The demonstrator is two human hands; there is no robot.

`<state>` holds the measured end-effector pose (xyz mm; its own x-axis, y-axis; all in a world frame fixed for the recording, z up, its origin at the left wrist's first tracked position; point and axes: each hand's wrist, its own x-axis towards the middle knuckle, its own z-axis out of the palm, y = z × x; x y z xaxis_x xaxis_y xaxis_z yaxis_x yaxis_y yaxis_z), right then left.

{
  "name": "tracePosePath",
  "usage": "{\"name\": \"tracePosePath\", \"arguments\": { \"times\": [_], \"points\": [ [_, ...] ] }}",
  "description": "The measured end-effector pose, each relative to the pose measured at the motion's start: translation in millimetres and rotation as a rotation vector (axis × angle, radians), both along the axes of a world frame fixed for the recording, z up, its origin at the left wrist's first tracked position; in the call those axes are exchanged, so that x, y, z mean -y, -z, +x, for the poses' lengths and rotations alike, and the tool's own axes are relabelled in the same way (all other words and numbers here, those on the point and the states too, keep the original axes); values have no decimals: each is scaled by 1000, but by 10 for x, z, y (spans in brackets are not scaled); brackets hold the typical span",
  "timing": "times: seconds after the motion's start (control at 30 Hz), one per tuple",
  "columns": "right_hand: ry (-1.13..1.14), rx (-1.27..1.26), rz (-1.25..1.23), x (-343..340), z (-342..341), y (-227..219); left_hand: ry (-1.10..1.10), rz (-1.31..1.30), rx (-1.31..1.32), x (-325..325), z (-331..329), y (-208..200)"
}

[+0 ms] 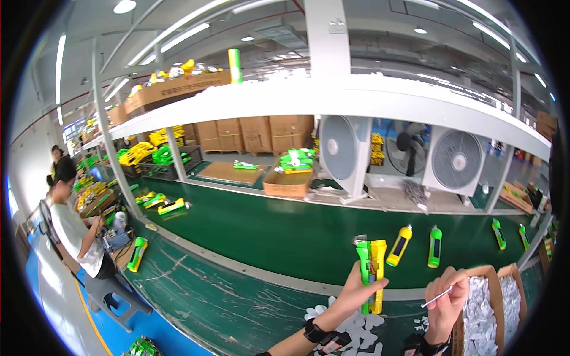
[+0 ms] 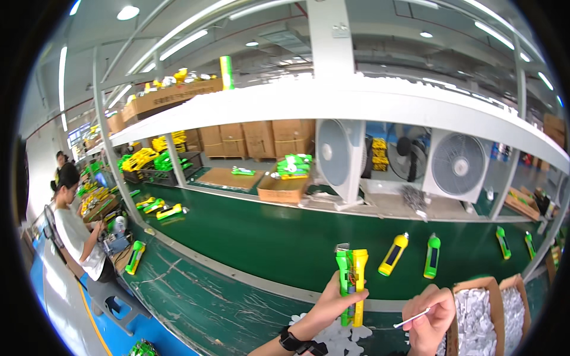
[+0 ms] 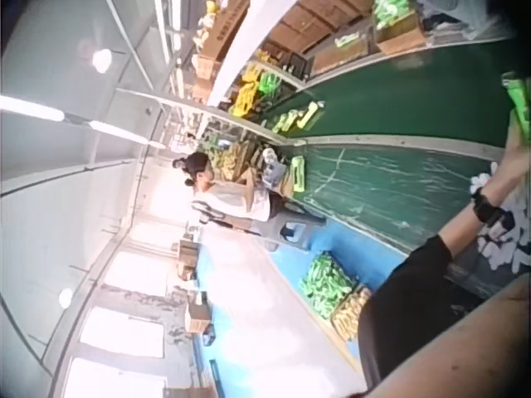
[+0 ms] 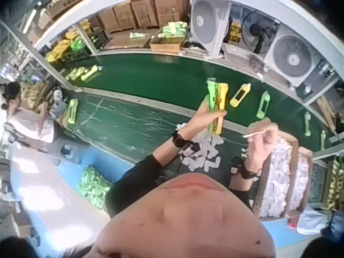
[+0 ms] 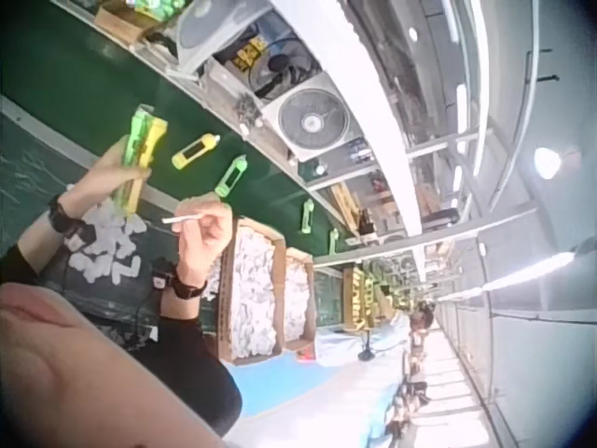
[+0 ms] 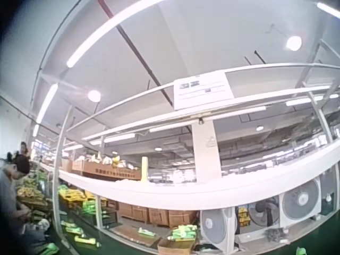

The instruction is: Assembling plastic components and casing for hand-held flashlights on a factory assembly line.

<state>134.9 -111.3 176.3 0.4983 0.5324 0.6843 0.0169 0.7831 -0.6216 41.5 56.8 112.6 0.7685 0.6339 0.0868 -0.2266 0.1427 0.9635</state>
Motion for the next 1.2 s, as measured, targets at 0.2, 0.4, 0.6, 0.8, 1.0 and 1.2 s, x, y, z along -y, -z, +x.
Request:
{"name": "tracePosePath", "arguments": {
  "times": [0.2,0.4,0.6,0.8,1.0,1.2],
  "points": [
    [657,644,179,-215,-30,-586,-58,-103,221,-227,-359,-302],
    [946,1066,511,-1003,-522,-2410,-242,-227,422,-433,-655,-444],
    [735,1223,117,-2308,-343,-3188,-237,-257,446,-431,-683,-506],
    [654,1310,-327,-3030,-513,-3095,-230,-302,465,-325,-797,-532],
    [537,1170,223,-2033,-555,-2255,-207,-360,496,-440,-788,-514],
    [274,1333,-645,-785,-51,-428,-248,-338,569,-645,-832,-612]
  ]
}}
